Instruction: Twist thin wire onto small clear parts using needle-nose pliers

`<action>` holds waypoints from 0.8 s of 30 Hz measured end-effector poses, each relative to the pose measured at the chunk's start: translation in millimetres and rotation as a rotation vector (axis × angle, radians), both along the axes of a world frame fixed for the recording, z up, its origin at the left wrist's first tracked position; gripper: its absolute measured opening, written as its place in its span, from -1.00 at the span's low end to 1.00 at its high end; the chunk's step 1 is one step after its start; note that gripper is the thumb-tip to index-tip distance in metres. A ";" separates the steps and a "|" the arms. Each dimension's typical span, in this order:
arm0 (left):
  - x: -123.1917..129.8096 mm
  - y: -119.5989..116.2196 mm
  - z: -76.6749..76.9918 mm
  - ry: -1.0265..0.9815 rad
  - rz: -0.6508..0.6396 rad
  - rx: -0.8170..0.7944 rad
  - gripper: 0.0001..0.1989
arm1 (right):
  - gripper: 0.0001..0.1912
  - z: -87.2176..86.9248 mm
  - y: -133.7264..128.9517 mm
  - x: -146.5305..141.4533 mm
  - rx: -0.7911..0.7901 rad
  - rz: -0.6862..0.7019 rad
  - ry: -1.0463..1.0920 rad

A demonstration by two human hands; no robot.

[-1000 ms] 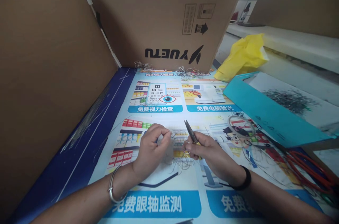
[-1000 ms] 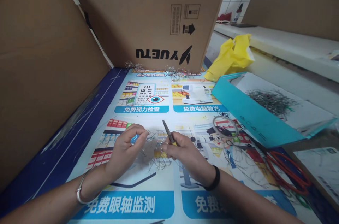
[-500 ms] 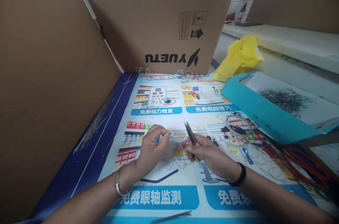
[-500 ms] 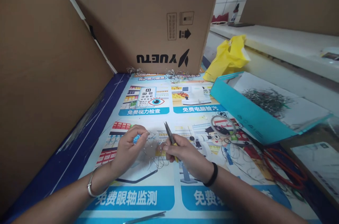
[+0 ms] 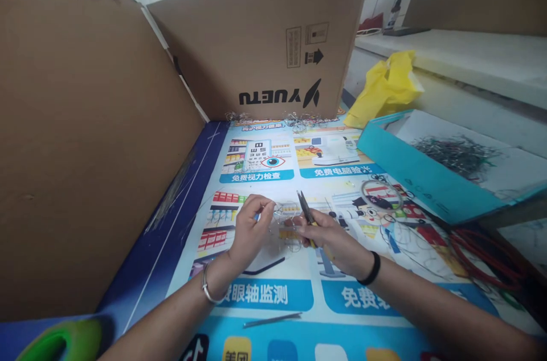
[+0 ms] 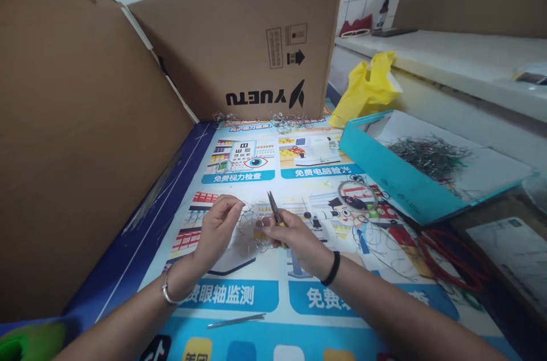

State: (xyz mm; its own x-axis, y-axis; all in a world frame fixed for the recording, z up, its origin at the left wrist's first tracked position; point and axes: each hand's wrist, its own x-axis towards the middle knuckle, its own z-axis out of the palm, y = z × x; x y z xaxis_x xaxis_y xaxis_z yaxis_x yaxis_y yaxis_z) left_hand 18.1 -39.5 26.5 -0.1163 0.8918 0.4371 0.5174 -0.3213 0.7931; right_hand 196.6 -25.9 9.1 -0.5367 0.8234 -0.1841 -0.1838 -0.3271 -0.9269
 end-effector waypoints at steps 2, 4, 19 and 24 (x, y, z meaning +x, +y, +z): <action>2.3 -3.0 -1.1 -0.013 0.017 -0.014 -0.86 | -0.74 -0.5 -0.5 -0.2 -0.027 0.012 0.035; 3.6 -5.4 -3.4 -0.036 0.021 -0.033 -0.87 | -0.74 0.0 -0.6 -0.2 -0.046 0.027 0.061; -4.4 -11.0 -14.3 -0.171 -0.093 -0.079 -0.88 | -0.71 -5.1 6.1 -0.6 -0.166 0.047 0.087; -5.5 -9.6 -15.2 -0.248 -0.110 -0.120 -0.87 | -0.73 -6.3 7.7 0.3 -0.160 0.058 0.056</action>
